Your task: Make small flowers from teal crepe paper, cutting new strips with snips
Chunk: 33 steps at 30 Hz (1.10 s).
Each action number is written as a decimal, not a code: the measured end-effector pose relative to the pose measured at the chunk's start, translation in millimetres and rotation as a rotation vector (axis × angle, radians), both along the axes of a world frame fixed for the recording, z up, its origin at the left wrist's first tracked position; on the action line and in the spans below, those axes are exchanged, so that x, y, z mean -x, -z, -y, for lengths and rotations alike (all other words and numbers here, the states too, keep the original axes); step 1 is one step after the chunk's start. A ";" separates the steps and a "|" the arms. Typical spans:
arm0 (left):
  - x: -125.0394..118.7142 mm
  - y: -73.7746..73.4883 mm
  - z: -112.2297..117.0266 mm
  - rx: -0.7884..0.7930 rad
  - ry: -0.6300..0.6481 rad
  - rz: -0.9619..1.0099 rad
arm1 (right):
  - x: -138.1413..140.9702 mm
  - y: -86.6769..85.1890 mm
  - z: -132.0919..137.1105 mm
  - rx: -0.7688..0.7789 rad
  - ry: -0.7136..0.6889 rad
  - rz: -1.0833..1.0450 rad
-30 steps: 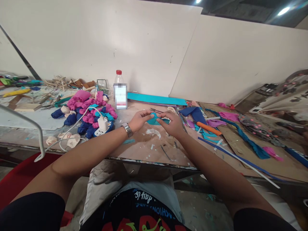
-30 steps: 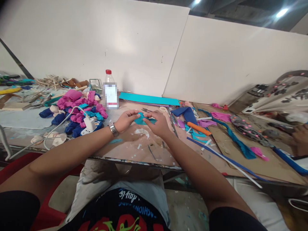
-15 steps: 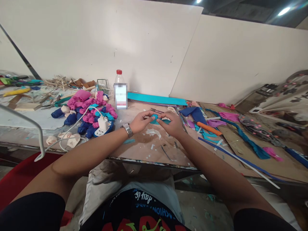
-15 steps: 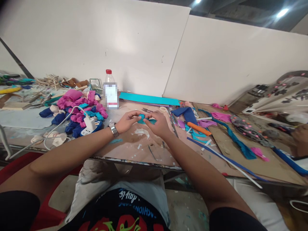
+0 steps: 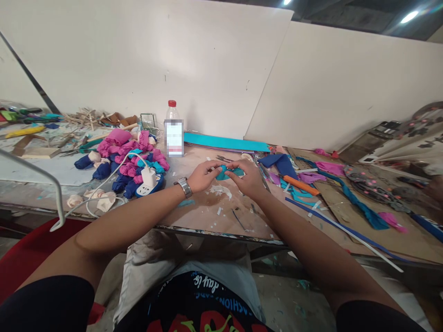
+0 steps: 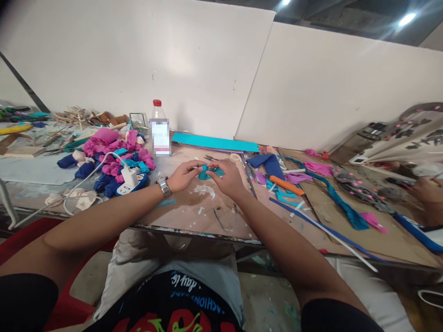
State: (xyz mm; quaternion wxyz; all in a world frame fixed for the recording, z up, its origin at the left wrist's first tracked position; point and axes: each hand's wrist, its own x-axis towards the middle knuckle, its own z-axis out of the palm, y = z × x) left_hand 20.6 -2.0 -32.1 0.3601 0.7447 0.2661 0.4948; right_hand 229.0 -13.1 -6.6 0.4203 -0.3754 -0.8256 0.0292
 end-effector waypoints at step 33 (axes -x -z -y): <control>0.6 3.6 -1.7 -0.024 0.027 -0.044 | 2.1 -2.8 3.7 -0.050 0.013 -0.023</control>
